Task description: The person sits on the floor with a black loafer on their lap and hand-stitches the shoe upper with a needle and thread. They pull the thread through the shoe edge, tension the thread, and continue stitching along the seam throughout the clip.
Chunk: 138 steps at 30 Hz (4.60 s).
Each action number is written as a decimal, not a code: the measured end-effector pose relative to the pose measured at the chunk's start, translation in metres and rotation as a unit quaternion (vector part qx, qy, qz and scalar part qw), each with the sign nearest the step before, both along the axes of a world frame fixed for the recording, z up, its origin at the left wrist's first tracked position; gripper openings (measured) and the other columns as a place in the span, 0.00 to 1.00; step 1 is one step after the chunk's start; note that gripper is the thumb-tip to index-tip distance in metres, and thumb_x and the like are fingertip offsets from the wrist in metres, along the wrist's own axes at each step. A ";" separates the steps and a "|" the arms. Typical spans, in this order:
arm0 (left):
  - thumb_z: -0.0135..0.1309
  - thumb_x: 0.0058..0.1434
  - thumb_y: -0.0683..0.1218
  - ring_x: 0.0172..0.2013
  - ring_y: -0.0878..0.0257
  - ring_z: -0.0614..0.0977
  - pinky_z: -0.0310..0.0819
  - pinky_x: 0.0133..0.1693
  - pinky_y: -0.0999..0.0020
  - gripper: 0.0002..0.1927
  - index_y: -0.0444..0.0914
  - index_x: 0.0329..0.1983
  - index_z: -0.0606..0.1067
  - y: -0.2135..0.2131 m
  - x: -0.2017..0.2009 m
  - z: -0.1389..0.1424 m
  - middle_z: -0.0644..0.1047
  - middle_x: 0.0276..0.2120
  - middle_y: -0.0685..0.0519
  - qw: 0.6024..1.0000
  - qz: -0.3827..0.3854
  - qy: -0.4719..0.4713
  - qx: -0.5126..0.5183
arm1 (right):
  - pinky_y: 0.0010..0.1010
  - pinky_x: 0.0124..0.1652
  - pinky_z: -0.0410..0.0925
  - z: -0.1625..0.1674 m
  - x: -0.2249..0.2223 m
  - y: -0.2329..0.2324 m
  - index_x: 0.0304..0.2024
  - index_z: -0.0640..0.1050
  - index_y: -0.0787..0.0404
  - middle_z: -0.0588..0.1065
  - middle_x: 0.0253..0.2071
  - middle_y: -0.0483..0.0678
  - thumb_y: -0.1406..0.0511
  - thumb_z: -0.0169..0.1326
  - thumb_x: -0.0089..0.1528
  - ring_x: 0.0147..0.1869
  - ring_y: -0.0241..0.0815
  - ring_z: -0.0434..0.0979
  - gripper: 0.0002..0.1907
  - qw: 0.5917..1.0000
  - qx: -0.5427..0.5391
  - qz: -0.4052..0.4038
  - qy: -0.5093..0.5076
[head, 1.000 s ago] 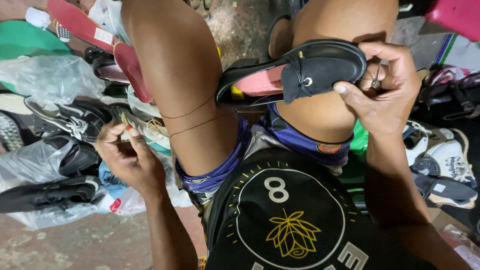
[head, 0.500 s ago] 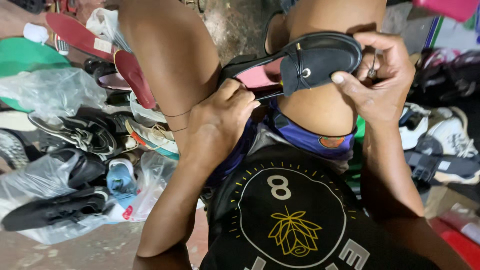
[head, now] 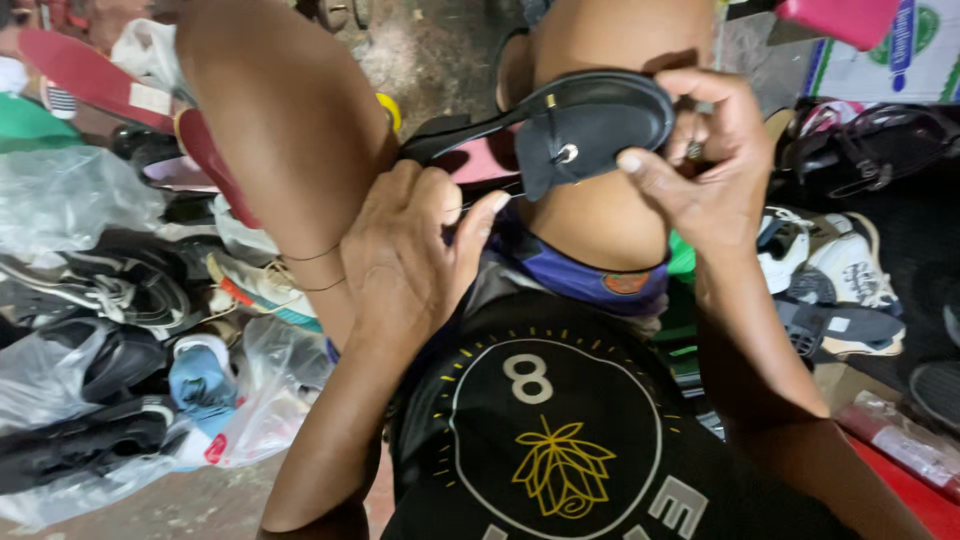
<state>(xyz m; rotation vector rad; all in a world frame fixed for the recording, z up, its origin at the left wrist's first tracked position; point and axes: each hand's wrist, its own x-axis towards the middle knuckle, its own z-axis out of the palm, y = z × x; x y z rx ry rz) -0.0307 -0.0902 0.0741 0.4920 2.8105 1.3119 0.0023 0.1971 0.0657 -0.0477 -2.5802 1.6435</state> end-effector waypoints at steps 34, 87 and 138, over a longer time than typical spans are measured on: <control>0.62 0.64 0.44 0.42 0.48 0.74 0.72 0.43 0.57 0.07 0.38 0.39 0.76 0.070 -0.009 -0.012 0.74 0.39 0.48 0.997 -0.054 0.027 -0.051 | 0.23 0.37 0.68 0.026 -0.013 0.046 0.37 0.68 0.60 0.74 0.36 0.50 0.60 0.57 0.70 0.37 0.36 0.74 0.14 0.962 -0.261 -0.041 0.065; 0.70 0.53 0.36 0.47 0.66 0.83 0.81 0.52 0.69 0.46 0.33 0.73 0.60 0.116 -0.050 0.019 0.79 0.47 0.51 0.781 -0.059 -0.409 0.467 | 0.21 0.35 0.71 0.076 0.014 0.050 0.51 0.81 0.66 0.81 0.37 0.52 0.73 0.58 0.67 0.33 0.35 0.82 0.09 0.996 0.087 0.019 0.014; 0.73 0.59 0.54 0.61 0.53 0.81 0.78 0.60 0.63 0.38 0.39 0.67 0.68 0.134 -0.050 -0.026 0.78 0.61 0.47 0.978 -0.118 -0.117 0.127 | 0.31 0.21 0.66 0.029 -0.039 0.073 0.31 0.80 0.61 0.78 0.24 0.49 0.72 0.60 0.60 0.19 0.38 0.73 0.03 0.905 0.360 0.228 -0.002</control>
